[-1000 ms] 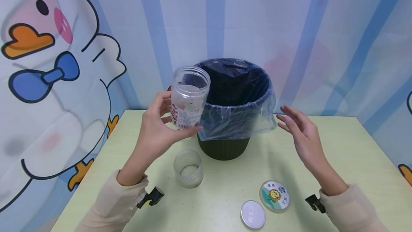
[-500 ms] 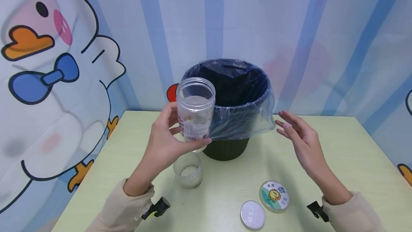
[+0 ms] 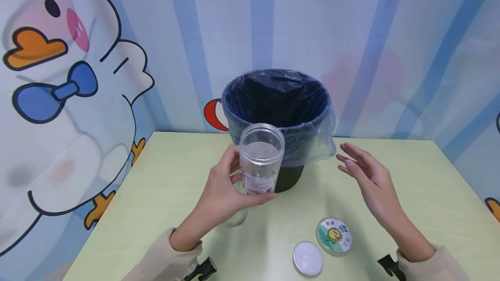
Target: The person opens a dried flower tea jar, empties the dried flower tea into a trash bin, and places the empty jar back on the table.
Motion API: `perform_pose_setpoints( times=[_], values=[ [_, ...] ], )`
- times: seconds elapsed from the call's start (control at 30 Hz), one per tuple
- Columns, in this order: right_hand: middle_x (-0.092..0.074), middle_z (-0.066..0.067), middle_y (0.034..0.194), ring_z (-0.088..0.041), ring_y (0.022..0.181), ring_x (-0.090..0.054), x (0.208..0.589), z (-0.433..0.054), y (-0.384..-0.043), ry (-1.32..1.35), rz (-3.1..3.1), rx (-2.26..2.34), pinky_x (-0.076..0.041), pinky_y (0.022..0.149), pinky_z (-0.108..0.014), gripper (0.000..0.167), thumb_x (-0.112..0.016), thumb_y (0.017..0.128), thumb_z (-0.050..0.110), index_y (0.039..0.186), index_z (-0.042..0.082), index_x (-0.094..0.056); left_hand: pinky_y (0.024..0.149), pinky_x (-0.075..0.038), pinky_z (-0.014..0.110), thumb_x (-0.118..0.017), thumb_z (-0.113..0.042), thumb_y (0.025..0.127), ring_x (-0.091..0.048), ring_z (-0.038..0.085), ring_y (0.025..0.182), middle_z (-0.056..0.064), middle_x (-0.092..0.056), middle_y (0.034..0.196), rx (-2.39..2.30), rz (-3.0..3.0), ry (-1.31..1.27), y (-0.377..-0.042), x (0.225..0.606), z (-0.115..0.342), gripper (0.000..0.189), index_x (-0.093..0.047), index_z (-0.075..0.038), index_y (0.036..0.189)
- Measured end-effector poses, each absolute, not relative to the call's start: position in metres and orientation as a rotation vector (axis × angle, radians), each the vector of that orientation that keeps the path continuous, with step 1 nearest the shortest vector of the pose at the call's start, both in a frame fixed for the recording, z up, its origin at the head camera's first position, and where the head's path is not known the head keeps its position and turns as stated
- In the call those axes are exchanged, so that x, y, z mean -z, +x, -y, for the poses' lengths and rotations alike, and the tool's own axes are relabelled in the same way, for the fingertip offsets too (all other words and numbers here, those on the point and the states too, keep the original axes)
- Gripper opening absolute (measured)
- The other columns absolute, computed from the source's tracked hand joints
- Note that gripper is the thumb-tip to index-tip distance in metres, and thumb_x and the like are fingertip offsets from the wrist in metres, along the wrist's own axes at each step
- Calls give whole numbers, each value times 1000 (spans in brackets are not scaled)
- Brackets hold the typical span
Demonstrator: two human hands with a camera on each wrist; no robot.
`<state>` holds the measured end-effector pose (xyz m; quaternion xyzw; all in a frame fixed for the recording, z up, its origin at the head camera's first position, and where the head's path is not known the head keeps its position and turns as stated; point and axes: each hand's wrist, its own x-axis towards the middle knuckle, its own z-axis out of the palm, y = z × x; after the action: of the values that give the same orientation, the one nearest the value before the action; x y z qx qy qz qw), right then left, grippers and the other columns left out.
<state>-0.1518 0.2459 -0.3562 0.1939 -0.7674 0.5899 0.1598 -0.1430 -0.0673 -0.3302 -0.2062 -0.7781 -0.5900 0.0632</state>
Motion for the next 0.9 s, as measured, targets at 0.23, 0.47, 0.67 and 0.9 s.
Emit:
perform_pose_setpoints(
  times=[0.23, 0.47, 0.67, 0.9],
  values=[
    [-48, -18, 146, -6, 121, -58, 359, -246, -145, 531, 2227, -1684, -48, 93, -21, 43, -45, 106, 6, 145, -12, -39, 95, -52, 38, -95, -11, 64, -57, 15, 115, -5, -59, 126, 1832, 2368, -636, -140, 340, 60, 82, -48, -19, 131],
    [-47, -22, 146, -6, 122, -57, 363, -245, -140, 511, 2262, -1670, -49, 93, -21, 43, -47, 106, 6, 145, -10, -41, 93, -52, 36, -96, -10, 62, -57, 14, 114, -6, -60, 125, 1847, 2375, -653, -137, 352, 53, 83, -50, -18, 131],
    [-46, -23, 147, -6, 122, -57, 364, -245, -135, 499, 2287, -1670, -48, 93, -21, 44, -47, 106, 8, 146, -8, -41, 97, -50, 36, -95, -10, 63, -56, 13, 116, -6, -58, 126, 1910, 2363, -696, -134, 362, 46, 83, -49, -17, 131],
    [-47, -21, 146, -6, 121, -57, 366, -246, -132, 486, 2300, -1674, -48, 93, -20, 43, -48, 106, 8, 147, -4, -42, 96, -50, 37, -95, -7, 63, -57, 13, 116, -4, -59, 125, 1983, 2335, -728, -132, 376, 39, 82, -49, -16, 130]
  ],
)
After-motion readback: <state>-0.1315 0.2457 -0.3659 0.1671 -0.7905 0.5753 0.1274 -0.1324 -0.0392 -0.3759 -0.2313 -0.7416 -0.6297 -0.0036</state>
